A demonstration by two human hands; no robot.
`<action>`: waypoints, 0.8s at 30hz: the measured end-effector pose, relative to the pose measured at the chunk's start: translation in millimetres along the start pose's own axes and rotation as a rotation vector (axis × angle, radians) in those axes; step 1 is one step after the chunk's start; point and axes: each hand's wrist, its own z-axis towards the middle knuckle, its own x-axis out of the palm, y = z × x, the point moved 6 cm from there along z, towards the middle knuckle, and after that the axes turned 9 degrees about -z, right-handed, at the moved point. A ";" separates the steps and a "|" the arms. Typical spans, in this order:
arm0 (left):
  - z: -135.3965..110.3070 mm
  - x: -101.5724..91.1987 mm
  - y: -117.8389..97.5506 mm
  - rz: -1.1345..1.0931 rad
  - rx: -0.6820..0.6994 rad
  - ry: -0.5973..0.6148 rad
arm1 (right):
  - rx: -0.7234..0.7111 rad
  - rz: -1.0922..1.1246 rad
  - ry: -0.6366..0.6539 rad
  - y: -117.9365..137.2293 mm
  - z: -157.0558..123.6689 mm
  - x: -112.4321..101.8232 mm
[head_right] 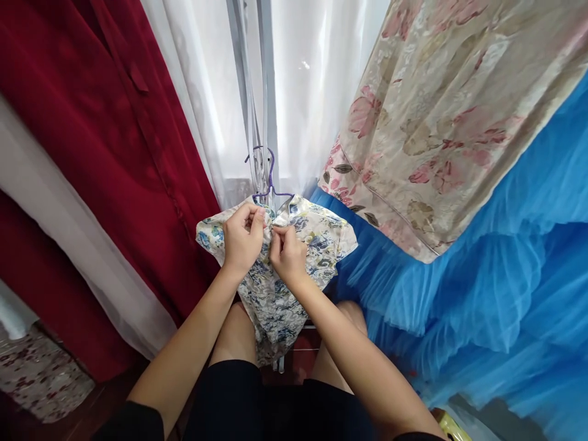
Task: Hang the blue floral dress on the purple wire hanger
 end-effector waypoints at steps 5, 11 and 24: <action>19.6 -14.7 -22.9 -0.010 0.063 -0.060 | 0.050 0.053 0.166 -10.0 -31.1 12.9; 24.6 -10.9 -27.2 -0.009 -0.004 0.216 | 0.246 0.542 0.414 6.1 -30.9 11.1; 5.5 0.9 -11.0 -0.072 -0.074 0.173 | 0.288 0.633 0.401 22.6 15.1 -6.4</action>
